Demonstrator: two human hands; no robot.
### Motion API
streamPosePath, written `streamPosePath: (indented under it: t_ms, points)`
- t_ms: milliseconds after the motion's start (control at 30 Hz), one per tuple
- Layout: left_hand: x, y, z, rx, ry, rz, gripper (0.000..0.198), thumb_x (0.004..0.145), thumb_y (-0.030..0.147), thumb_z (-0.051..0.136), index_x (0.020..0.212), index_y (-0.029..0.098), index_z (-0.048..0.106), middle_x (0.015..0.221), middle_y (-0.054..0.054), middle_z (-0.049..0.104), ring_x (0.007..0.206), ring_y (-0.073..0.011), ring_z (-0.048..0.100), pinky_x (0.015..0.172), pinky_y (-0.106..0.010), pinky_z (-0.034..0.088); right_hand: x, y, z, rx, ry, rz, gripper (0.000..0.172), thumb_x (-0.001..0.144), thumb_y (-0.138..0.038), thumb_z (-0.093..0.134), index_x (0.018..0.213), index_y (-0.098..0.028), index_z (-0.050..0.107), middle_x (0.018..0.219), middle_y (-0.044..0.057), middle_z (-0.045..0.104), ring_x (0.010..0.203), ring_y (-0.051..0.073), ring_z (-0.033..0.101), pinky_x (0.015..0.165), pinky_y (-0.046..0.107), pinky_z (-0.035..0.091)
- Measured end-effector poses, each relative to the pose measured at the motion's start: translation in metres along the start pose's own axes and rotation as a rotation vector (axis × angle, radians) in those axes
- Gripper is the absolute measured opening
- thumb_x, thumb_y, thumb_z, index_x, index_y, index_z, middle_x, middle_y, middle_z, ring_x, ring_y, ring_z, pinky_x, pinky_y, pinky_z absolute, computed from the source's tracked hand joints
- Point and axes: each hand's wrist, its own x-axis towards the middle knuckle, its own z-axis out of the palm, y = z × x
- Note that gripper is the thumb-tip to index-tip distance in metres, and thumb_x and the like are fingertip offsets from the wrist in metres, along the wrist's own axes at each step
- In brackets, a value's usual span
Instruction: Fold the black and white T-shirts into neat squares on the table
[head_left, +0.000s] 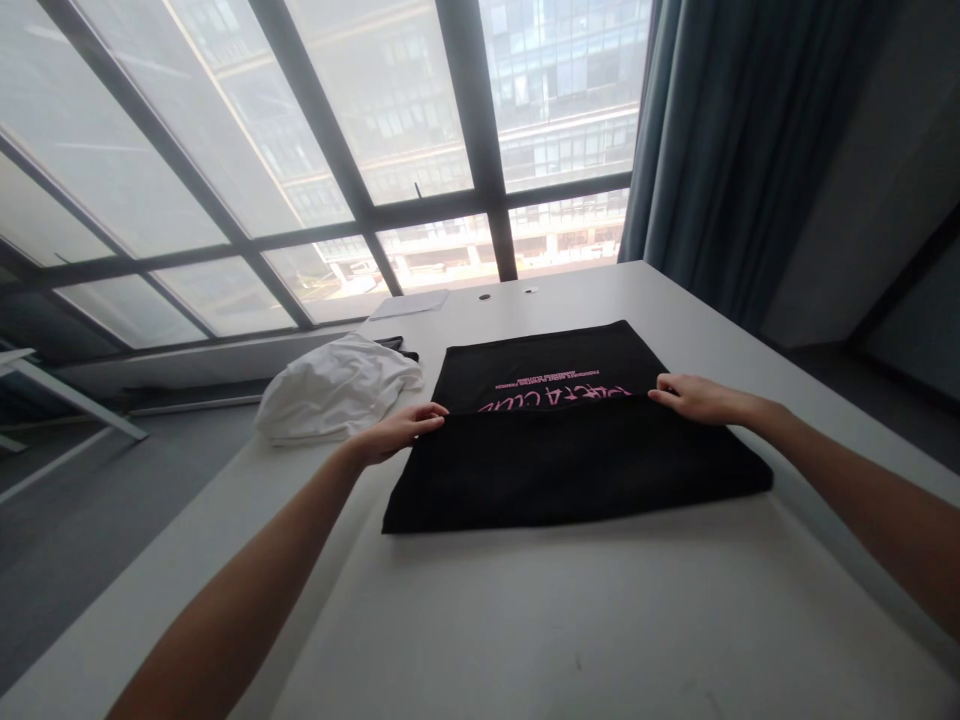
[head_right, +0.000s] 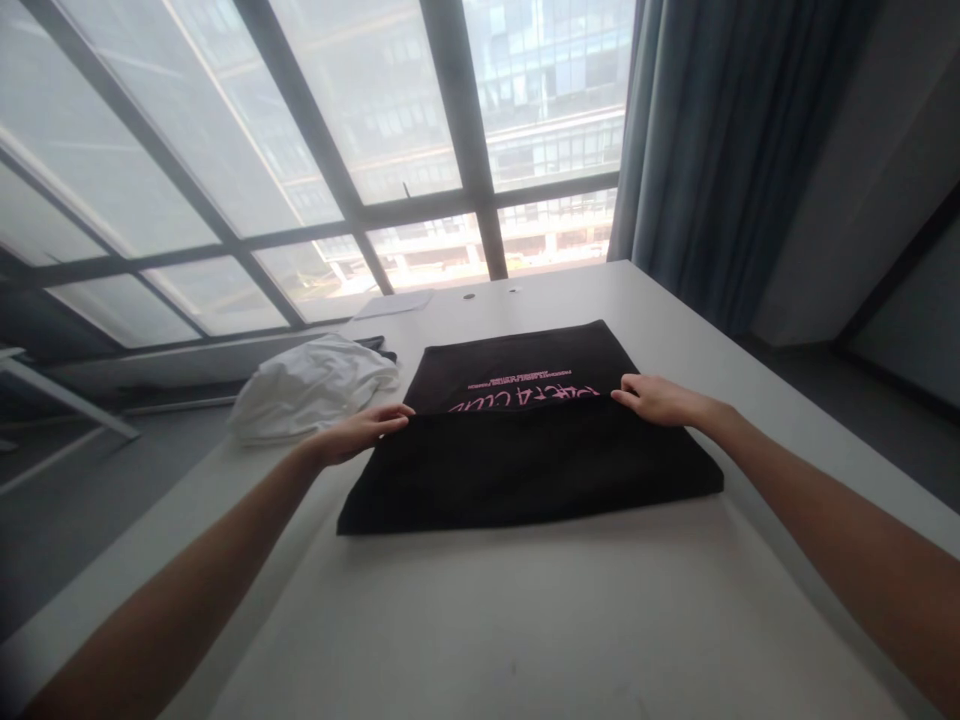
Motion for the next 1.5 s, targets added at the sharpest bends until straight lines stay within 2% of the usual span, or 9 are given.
streamPosePath:
  t_ms: [67, 267, 467, 600, 700, 833, 1067, 1267, 1500]
  points:
    - [-0.002, -0.004, -0.002, -0.043, 0.016, -0.032, 0.06, 0.07, 0.058, 0.079, 0.116, 0.021, 0.067, 0.094, -0.003, 0.061, 0.075, -0.014, 0.053, 0.06, -0.021, 0.038, 0.0, 0.005, -0.004, 0.057, 0.003, 0.008, 0.035, 0.091, -0.054, 0.051, 0.089, -0.021, 0.062, 0.083, 0.006, 0.069, 0.074, 0.022, 0.063, 0.065, 0.031, 0.045]
    - [-0.008, -0.014, 0.0, -0.067, 0.092, -0.042, 0.06, 0.061, 0.047, 0.087, 0.111, 0.018, 0.071, 0.099, -0.007, 0.066, 0.079, -0.0166, 0.06, 0.063, -0.024, 0.045, -0.004, 0.022, -0.005, 0.374, 0.05, 0.147, 0.037, 0.074, -0.047, 0.072, 0.095, -0.017, 0.073, 0.091, 0.009, 0.074, 0.084, 0.024, 0.068, 0.073, 0.031, 0.052]
    - [0.006, -0.015, -0.002, -0.106, 0.3, 0.154, 0.056, 0.058, 0.046, 0.088, 0.103, 0.015, 0.074, 0.1, -0.01, 0.071, 0.094, -0.023, 0.064, 0.076, -0.03, 0.05, -0.001, 0.018, -0.011, 0.466, 0.297, 0.115, 0.024, 0.071, -0.034, 0.073, 0.088, -0.017, 0.076, 0.088, 0.007, 0.076, 0.087, 0.024, 0.068, 0.078, 0.032, 0.052]
    - [0.024, -0.016, -0.002, -0.114, 0.414, 0.195, 0.054, 0.054, 0.046, 0.089, 0.096, 0.014, 0.074, 0.092, -0.008, 0.072, 0.089, -0.0213, 0.065, 0.079, -0.031, 0.05, 0.016, 0.021, -0.012, 0.453, 0.431, 0.13, 0.022, 0.073, -0.03, 0.071, 0.089, -0.016, 0.075, 0.09, 0.009, 0.076, 0.087, 0.024, 0.069, 0.078, 0.031, 0.053]
    - [0.037, -0.025, 0.006, -0.059, 0.443, 0.155, 0.049, 0.052, 0.043, 0.087, 0.09, 0.013, 0.074, 0.087, -0.008, 0.072, 0.084, -0.021, 0.065, 0.075, -0.031, 0.05, 0.032, 0.029, 0.003, 0.405, 0.399, 0.155, 0.02, 0.073, -0.027, 0.07, 0.088, -0.015, 0.075, 0.089, 0.009, 0.076, 0.088, 0.024, 0.07, 0.079, 0.031, 0.053]
    - [0.043, -0.035, 0.012, 0.028, 0.465, 0.136, 0.043, 0.057, 0.041, 0.082, 0.09, 0.014, 0.075, 0.088, -0.008, 0.073, 0.082, -0.0221, 0.066, 0.07, -0.03, 0.05, 0.043, 0.039, 0.022, 0.315, 0.351, 0.173, 0.019, 0.071, -0.023, 0.07, 0.086, -0.014, 0.076, 0.088, 0.009, 0.077, 0.088, 0.024, 0.07, 0.081, 0.031, 0.053]
    - [0.045, -0.034, 0.009, 0.07, 0.56, 0.168, 0.039, 0.059, 0.04, 0.078, 0.09, 0.017, 0.076, 0.088, -0.006, 0.074, 0.082, -0.0234, 0.069, 0.071, -0.031, 0.054, 0.05, 0.042, 0.017, 0.362, 0.474, 0.125, 0.019, 0.071, -0.026, 0.071, 0.086, -0.016, 0.077, 0.086, 0.007, 0.077, 0.087, 0.025, 0.072, 0.082, 0.032, 0.054]
    - [0.048, -0.038, 0.018, 0.195, 0.587, 0.204, 0.027, 0.064, 0.032, 0.07, 0.087, 0.018, 0.073, 0.086, -0.005, 0.074, 0.08, -0.023, 0.071, 0.08, -0.034, 0.056, 0.057, 0.037, 0.026, 0.234, 0.472, 0.144, 0.013, 0.068, -0.023, 0.072, 0.079, -0.019, 0.077, 0.084, 0.006, 0.077, 0.085, 0.025, 0.072, 0.081, 0.034, 0.055]
    - [0.051, -0.045, 0.018, 0.316, 0.6, 0.184, 0.024, 0.073, 0.028, 0.065, 0.094, 0.018, 0.071, 0.093, -0.006, 0.074, 0.087, -0.0241, 0.071, 0.086, -0.038, 0.057, 0.059, 0.033, 0.026, 0.18, 0.476, 0.123, 0.016, 0.074, -0.023, 0.069, 0.088, -0.018, 0.077, 0.091, 0.006, 0.077, 0.092, 0.025, 0.071, 0.087, 0.033, 0.054]
